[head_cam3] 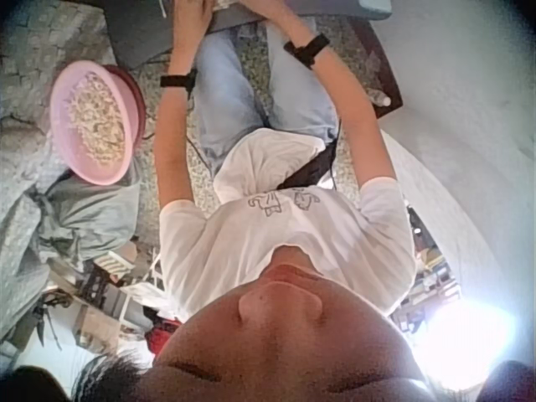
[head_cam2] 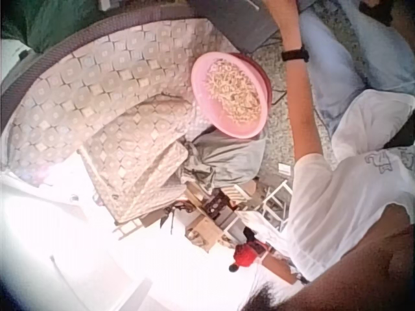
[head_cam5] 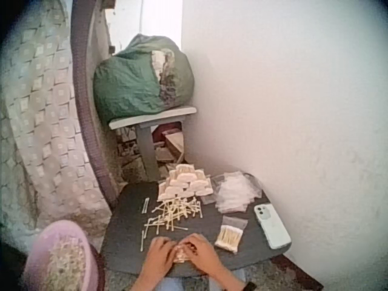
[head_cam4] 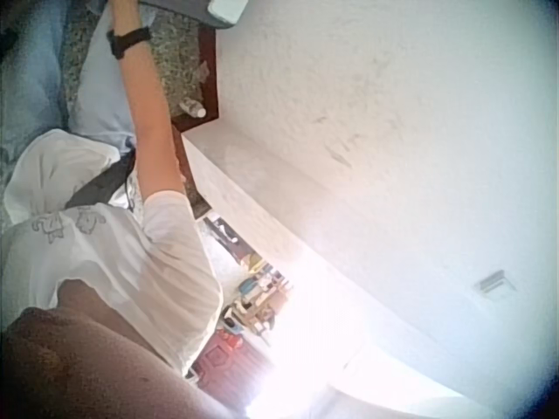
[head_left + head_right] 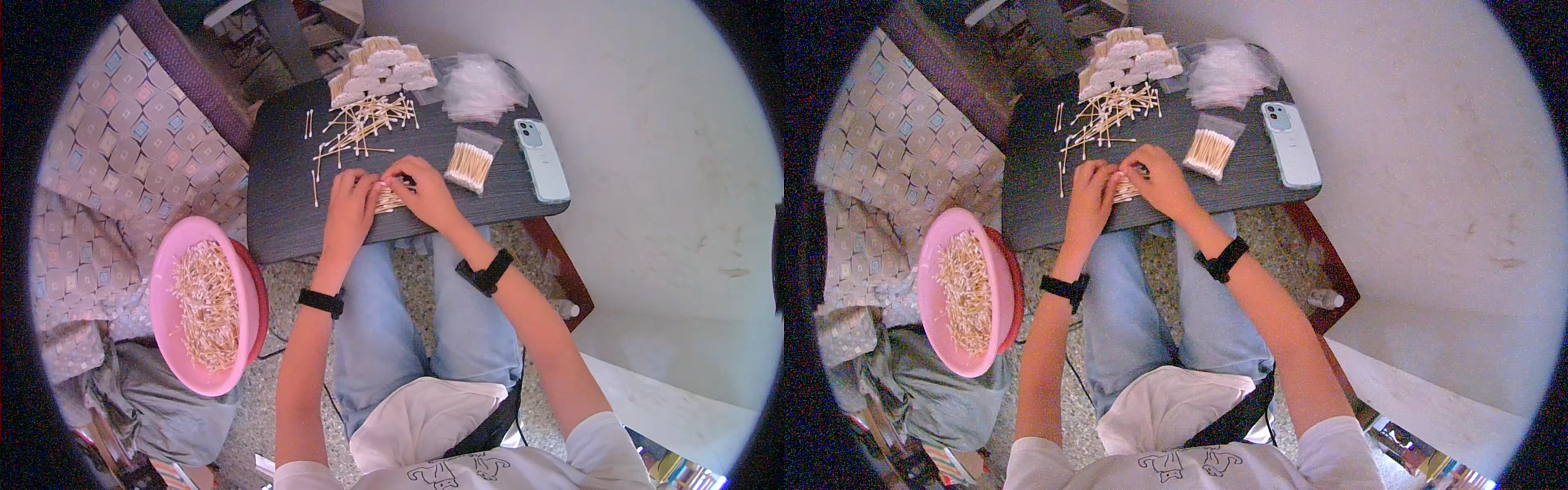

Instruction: Packing bundles of cotton swabs into small plastic bags.

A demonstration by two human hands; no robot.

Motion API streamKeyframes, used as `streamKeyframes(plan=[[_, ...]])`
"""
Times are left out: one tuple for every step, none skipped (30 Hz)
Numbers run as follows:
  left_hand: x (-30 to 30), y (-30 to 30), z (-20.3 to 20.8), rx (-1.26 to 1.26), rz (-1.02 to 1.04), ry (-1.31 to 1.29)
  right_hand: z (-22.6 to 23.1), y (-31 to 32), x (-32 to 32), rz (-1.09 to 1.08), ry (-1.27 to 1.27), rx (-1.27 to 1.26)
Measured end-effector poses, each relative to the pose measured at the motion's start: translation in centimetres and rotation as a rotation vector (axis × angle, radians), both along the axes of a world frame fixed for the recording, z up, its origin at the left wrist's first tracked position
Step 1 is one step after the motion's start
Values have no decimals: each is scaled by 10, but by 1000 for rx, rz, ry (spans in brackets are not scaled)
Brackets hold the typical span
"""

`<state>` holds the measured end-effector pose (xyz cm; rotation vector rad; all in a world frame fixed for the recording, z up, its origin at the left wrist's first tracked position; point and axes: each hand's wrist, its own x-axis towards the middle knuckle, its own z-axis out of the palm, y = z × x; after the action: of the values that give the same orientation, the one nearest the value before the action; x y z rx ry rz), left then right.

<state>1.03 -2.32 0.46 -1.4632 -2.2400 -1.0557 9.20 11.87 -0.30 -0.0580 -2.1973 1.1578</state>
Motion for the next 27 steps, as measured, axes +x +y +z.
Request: streamKeyframes(plan=[[-1,-1,0,15,-6,6,1,-2,-1,5,0,0],[-2,-2,0,15,-1,6,2,-4,-1,-32,4,-92],[-2,-3,0,-1,-3,-6,3,-7,-2,-69,8,-184],[-3,-2,0,-14,-6,-16,3,-7,-3,-63,10,-181],[-3,-1,0,-11,-1,-14,3,-6,-2,-84,3,-297],[-3,-1,1,-19,-23,-45,4,-6,-3,-104,-4,-412],[-2,-2,1,-30,-42,-77,7,-7,-4,-95,-4,-414],[-2,-3,1,-31,-33,-74,10,-9,-7,-109,2,-347],[-2,-4,1,-32,-64,-83,13,-11,-9,-122,9,-280],[-2,-3,1,-30,-103,-92,14,-9,-11,-119,11,-279],[-3,-2,2,-41,-108,-83,16,-8,-14,-141,-22,-70],[-2,-1,2,-40,-106,-81,18,-7,-16,-162,-54,140],[0,2,3,32,-67,-143,16,-6,-18,-164,-54,141],[2,5,4,104,-30,-205,14,-6,-20,-129,-39,136],[3,7,5,106,-34,-206,12,-5,-20,-96,-24,131],[2,5,6,117,-35,-168,14,-7,-20,-89,-23,132],[1,3,6,129,-38,-131,16,-8,-16,-81,-44,79],[0,2,7,131,-34,-131,17,-8,-13,-75,-65,27],[0,2,6,51,-56,-113,14,-6,-8,-77,-66,31],[-1,3,5,-28,-79,-94,10,-3,-4,-51,-95,-3],[-2,3,4,-25,-83,-95,6,-1,1,-27,-124,-38],[-4,0,3,-29,-89,-71,7,-5,6,-25,-125,-39],[-5,-2,2,-34,-95,-48,8,-9,11,26,-137,73],[-6,-5,0,-37,-92,-49,9,-13,15,78,-147,184],[-5,-3,0,-47,-79,-76,9,-14,18,71,-149,185],[-4,-2,0,-58,-65,-104,8,-15,21,58,-133,255],[-4,-1,1,-57,-71,-104,7,-15,22,47,-117,324]])
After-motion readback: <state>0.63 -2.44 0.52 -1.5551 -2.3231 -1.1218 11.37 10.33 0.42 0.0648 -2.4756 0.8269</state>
